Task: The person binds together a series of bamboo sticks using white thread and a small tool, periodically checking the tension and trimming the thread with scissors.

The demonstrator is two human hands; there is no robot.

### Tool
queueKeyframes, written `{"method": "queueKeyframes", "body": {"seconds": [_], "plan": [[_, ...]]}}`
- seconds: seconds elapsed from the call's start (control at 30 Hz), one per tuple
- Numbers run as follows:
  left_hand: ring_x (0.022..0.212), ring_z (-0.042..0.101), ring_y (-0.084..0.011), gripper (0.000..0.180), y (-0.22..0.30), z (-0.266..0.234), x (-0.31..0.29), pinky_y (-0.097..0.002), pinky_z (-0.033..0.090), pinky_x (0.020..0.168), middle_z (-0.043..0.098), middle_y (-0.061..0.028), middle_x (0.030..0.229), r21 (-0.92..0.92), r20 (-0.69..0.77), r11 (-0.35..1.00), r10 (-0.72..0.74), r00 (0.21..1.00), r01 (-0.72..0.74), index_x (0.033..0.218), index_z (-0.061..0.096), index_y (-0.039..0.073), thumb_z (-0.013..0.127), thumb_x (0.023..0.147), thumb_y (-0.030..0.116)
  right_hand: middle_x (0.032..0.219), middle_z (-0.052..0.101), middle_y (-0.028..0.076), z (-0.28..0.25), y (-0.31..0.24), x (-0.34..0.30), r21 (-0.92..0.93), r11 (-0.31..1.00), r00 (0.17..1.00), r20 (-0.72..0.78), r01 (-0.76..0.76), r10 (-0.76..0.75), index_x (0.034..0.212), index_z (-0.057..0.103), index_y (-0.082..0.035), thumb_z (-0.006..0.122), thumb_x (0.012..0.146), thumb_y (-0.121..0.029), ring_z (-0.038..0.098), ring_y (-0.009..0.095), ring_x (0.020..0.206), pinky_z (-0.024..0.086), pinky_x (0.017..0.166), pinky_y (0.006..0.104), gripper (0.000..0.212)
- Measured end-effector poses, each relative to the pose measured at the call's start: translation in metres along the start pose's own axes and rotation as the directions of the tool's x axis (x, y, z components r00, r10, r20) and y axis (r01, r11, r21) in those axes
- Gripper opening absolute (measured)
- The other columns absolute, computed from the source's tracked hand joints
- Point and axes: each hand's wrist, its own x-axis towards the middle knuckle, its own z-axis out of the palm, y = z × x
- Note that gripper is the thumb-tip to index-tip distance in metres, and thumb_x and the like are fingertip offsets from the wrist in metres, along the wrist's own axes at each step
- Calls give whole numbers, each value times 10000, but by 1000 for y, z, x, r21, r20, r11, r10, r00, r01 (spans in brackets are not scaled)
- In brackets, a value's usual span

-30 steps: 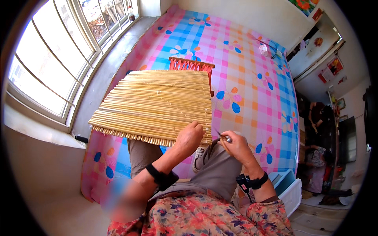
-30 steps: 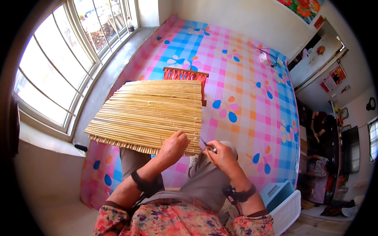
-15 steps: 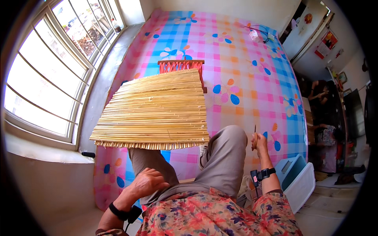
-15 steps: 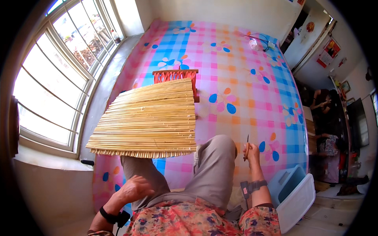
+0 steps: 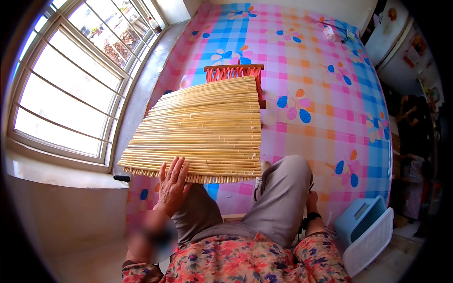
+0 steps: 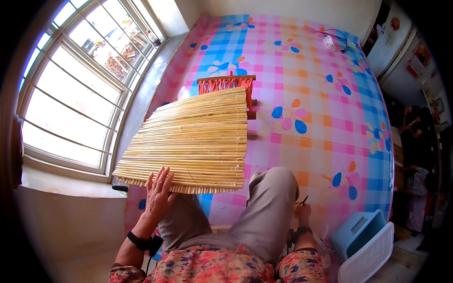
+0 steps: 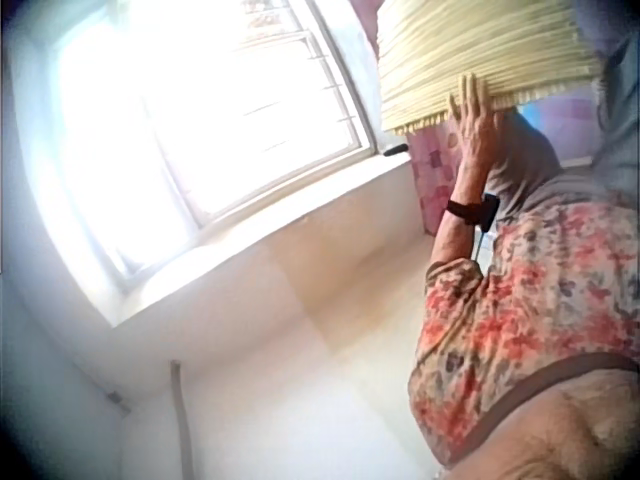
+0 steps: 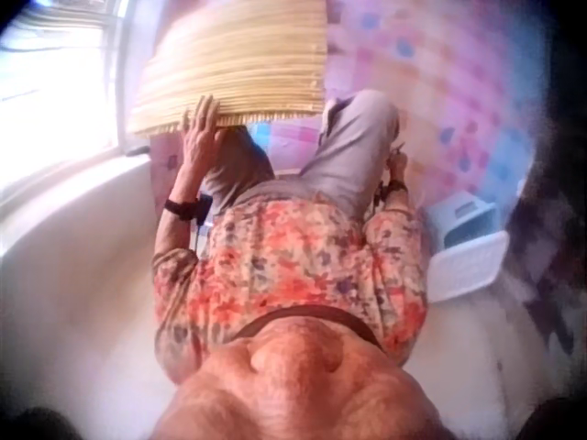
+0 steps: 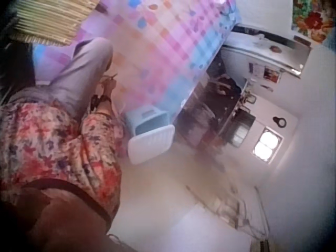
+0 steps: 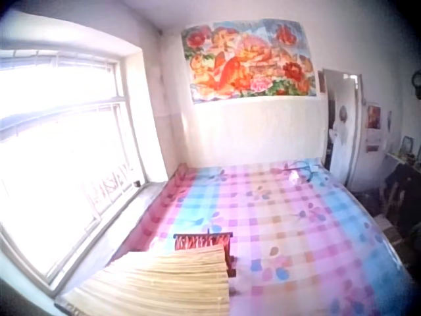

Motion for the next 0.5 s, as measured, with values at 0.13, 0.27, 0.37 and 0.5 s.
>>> {"method": "queueKeyframes", "body": {"seconds": [0.13,0.27,0.37,0.5], "plan": [[1281,435,-263,459,-9,19,7,-479,265,1068,509,-108,1321,54,-68,998,42,997,-38,1227,540,75,579,770,72,721,653,170,4,-15,-2,-141,989,998,40,51,-46,810,654,1,610,748,-174,660,324,712,498,635,411,191],[1220,499,-270,419,-9,22,8,-460,302,1044,558,-115,1265,115,-114,992,65,991,-52,1184,569,67,534,771,7,730,652,186,11,-24,-13,-100,992,996,49,77,-73,806,656,-1,569,800,-182,653,344,712,502,639,424,201],[1219,498,-273,399,-7,23,16,-463,308,1038,559,-117,1262,111,-114,990,100,988,-87,1175,575,60,522,781,25,757,652,204,30,0,0,-31,997,996,-49,77,-79,817,663,-1,514,851,-195,648,349,715,512,648,439,247],[1231,486,-258,366,-9,26,10,-465,280,1054,562,-97,1260,135,-111,990,63,992,-48,1157,592,74,494,805,42,782,653,211,42,1,2,-255,954,988,44,157,-151,823,668,-10,484,856,-182,650,349,739,521,674,447,254]]}}
